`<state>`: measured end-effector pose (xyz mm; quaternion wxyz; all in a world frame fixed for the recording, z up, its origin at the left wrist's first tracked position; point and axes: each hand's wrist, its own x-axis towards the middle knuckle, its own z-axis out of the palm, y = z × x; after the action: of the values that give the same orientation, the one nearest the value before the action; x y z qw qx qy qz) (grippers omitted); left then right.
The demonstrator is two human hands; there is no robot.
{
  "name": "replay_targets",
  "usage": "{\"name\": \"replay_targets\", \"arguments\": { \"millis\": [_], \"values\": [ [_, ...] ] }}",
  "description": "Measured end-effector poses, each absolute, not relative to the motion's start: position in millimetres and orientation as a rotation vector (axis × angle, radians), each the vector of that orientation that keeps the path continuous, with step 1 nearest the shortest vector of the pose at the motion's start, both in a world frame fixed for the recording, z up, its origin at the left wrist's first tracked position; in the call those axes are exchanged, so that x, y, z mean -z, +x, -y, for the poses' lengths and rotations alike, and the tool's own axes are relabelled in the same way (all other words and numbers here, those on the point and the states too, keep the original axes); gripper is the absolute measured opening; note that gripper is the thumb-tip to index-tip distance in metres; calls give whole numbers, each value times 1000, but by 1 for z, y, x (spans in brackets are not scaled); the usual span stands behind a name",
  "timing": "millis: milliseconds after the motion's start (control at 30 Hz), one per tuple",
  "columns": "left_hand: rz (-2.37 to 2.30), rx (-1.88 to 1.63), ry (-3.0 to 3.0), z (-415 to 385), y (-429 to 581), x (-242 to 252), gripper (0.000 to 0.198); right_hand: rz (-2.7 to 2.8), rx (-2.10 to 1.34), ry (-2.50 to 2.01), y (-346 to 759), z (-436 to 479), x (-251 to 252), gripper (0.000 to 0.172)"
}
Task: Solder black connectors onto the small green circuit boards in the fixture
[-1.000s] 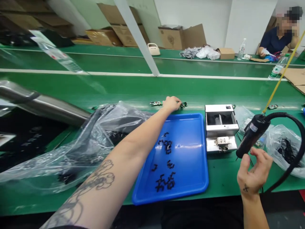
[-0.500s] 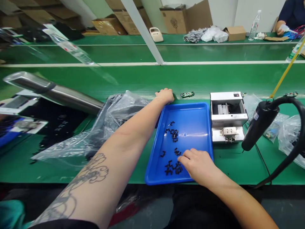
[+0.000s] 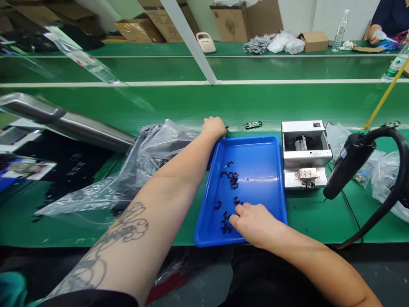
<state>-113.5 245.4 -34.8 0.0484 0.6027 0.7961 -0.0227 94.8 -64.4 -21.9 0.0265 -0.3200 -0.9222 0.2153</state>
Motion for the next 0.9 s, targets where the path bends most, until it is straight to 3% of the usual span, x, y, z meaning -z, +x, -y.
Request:
{"name": "replay_targets", "arguments": {
  "millis": [167, 433, 633, 900],
  "values": [
    [-2398, -57, 1848, -241, -113, 30, 59, 2667, -762, -964, 105, 65, 25, 15],
    [-2208, -465, 2011, -209, -92, 3, 35, 2099, -892, -908, 133, 53, 34, 14],
    [-1801, -733, 2109, -125, -58, -4, 29, 1704, -880, -996, 147, 52, 27, 16],
    [-926, -588, 1985, -25, -37, -30, 22, 1441, -880, -1169, 170, 72, 13, 14]
  ]
}}
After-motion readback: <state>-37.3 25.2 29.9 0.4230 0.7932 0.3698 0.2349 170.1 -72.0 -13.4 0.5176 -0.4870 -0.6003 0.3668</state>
